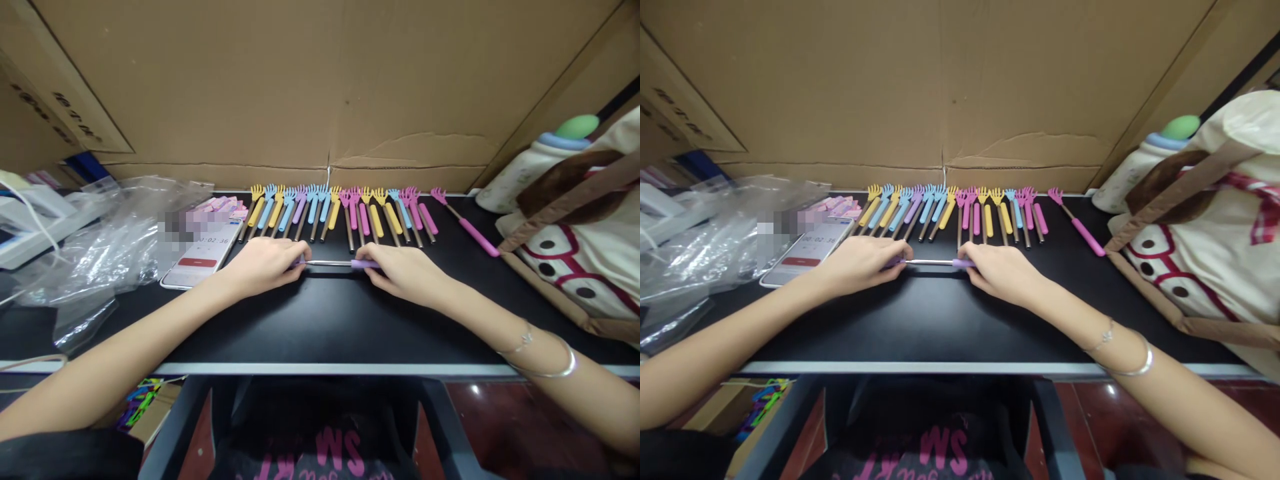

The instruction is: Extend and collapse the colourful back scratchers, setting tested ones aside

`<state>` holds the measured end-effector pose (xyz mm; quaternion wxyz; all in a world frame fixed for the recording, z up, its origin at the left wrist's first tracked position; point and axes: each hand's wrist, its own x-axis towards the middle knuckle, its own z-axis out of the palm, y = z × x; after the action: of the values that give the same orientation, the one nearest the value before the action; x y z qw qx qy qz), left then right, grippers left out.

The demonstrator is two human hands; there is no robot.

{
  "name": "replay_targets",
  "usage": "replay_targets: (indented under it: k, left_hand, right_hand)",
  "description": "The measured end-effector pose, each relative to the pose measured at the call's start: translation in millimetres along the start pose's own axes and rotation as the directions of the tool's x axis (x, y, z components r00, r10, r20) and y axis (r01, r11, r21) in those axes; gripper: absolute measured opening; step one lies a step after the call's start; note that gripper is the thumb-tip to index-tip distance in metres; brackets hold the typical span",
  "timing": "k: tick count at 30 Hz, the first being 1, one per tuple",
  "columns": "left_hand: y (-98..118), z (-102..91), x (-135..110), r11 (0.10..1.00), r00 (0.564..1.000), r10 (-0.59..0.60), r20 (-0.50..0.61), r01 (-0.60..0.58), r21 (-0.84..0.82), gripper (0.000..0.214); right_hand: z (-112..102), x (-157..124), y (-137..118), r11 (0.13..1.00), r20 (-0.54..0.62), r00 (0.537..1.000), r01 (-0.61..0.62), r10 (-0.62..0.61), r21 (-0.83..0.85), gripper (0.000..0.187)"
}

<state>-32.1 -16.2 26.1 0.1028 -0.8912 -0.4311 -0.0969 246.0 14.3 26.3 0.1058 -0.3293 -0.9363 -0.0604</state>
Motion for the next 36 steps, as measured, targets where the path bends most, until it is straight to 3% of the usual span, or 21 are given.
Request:
replay_targets:
  k: [6, 9, 11, 14, 17, 19, 22, 26, 32, 36]
  left_hand:
    - [9.7, 0.2, 4.8, 0.985, 0.990, 0.113, -0.090, -0.099, 0.145, 0.022]
    - [11.5, -9.0, 5.9, 0.974, 0.979, 0.141, -0.151, -0.110, 0.197, 0.031]
    - [4.8, -21.3, -0.1, 0.967, 0.973, 0.141, -0.184, -0.096, 0.234, 0.034]
    - [-21.7, -44.4, -22.9, 0.939, 0.978, 0.082, -0.191, -0.012, 0.342, 0.036]
    - [-57.2, -61.6, -53.6, 0.874, 0.972, -0.076, -0.221, 0.172, 0.455, 0.038]
    - [-76.4, -67.1, -71.1, 0.842, 0.969, -0.129, -0.212, 0.219, 0.493, 0.040]
    - [-94.8, -69.9, -90.6, 0.800, 0.954, -0.189, -0.233, 0.287, 0.527, 0.044]
    - [-107.9, -69.4, -111.6, 0.754, 0.902, -0.307, -0.303, 0.424, 0.501, 0.049]
    - [-115.9, -59.0, -125.3, 0.742, 0.910, -0.318, -0.267, 0.414, 0.527, 0.051]
    - [-128.2, -49.0, -122.5, 0.764, 0.921, -0.307, -0.241, 0.390, 0.515, 0.053]
  right_hand:
    - [0.6, 9.3, -18.5, 0.972, -0.105, 0.993, 0.031, -0.057, -0.234, 0.025]
    - [-6.7, 9.1, -17.7, 0.936, -0.146, 0.983, 0.054, -0.111, -0.349, 0.032]
    - [-15.8, 0.3, -4.2, 0.909, -0.186, 0.971, 0.062, -0.150, -0.412, 0.034]
    - [-32.3, -28.8, 36.9, 0.868, -0.257, 0.953, 0.013, -0.161, -0.496, 0.029]
    - [-45.4, -65.2, 84.5, 0.820, -0.329, 0.944, -0.165, -0.030, -0.548, 0.029]
    - [-51.1, -84.6, 108.0, 0.802, -0.308, 0.945, -0.266, 0.108, -0.535, 0.031]
    - [-58.0, -102.5, 128.7, 0.754, -0.295, 0.919, -0.387, 0.263, -0.531, 0.029]
    - [-63.7, -112.6, 144.9, 0.680, -0.305, 0.867, -0.498, 0.395, -0.538, 0.027]
    - [-59.5, -110.2, 150.7, 0.710, -0.247, 0.884, -0.466, 0.397, -0.529, 0.026]
    - [-58.6, -106.1, 143.7, 0.734, -0.254, 0.918, -0.396, 0.303, -0.553, 0.026]
